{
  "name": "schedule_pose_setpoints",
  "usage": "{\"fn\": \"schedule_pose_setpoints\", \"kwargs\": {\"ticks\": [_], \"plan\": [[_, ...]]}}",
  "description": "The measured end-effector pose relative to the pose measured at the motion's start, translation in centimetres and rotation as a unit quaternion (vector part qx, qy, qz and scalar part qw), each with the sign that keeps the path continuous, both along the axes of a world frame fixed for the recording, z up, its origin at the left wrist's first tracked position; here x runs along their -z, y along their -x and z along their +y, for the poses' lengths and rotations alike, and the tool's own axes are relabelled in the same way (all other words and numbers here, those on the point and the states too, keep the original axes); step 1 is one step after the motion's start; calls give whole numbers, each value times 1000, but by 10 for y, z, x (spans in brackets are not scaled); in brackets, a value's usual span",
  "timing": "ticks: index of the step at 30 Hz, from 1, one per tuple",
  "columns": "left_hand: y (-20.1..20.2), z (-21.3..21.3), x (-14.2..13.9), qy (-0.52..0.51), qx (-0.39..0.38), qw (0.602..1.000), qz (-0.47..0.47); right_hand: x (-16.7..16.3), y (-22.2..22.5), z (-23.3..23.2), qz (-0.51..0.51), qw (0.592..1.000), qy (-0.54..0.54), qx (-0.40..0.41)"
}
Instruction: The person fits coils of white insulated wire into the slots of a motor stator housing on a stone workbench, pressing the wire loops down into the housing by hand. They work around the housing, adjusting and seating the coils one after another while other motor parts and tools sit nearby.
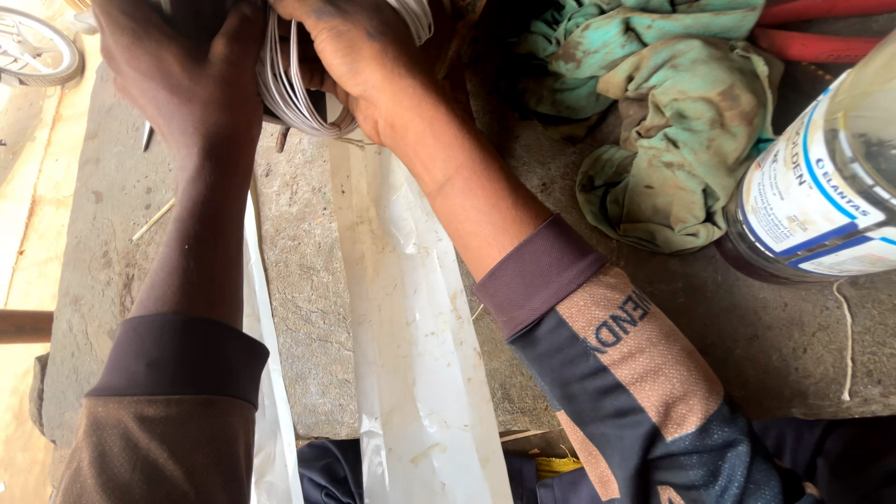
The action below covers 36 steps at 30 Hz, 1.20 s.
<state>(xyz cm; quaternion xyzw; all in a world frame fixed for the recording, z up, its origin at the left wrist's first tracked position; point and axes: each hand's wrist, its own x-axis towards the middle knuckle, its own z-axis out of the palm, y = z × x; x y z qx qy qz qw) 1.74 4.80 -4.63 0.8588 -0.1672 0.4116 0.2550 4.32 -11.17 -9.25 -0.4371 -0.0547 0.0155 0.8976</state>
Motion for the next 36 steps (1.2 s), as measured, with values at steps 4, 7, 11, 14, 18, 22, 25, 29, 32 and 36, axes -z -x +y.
{"fn": "schedule_pose_setpoints", "kwargs": {"ticks": [4, 7, 11, 14, 18, 22, 25, 29, 32, 36], "plan": [[3, -4, -6, -14, 39, 999, -21, 2, 1, 0, -15, 1000, 5, 1], [5, -4, -8, -18, 55, 998, -25, 3, 3, 0, -16, 1000, 24, 10], [5, -4, -7, -19, 51, 998, -35, 2, 2, 1, -11, 1000, 26, 14], [2, -3, -5, -18, 37, 999, -31, 1, 1, 1, -12, 1000, 22, 13], [0, 0, -1, -11, 26, 999, -20, 0, 3, 1, -25, 998, 45, 20], [-3, 3, 2, -17, 28, 999, -26, -2, 7, 0, -34, 999, 34, 25], [-3, 4, 3, -24, 39, 998, -45, -4, 9, -1, -41, 998, 30, 28], [-4, 5, 4, -14, 42, 999, -31, -7, 11, -2, -43, 998, 38, 35], [-5, 6, 4, -22, 16, 999, -33, -9, 11, -2, -54, 998, 32, 28], [-8, 10, 4, -23, 26, 999, -33, -10, 9, -2, -55, 998, 10, 20]]}}
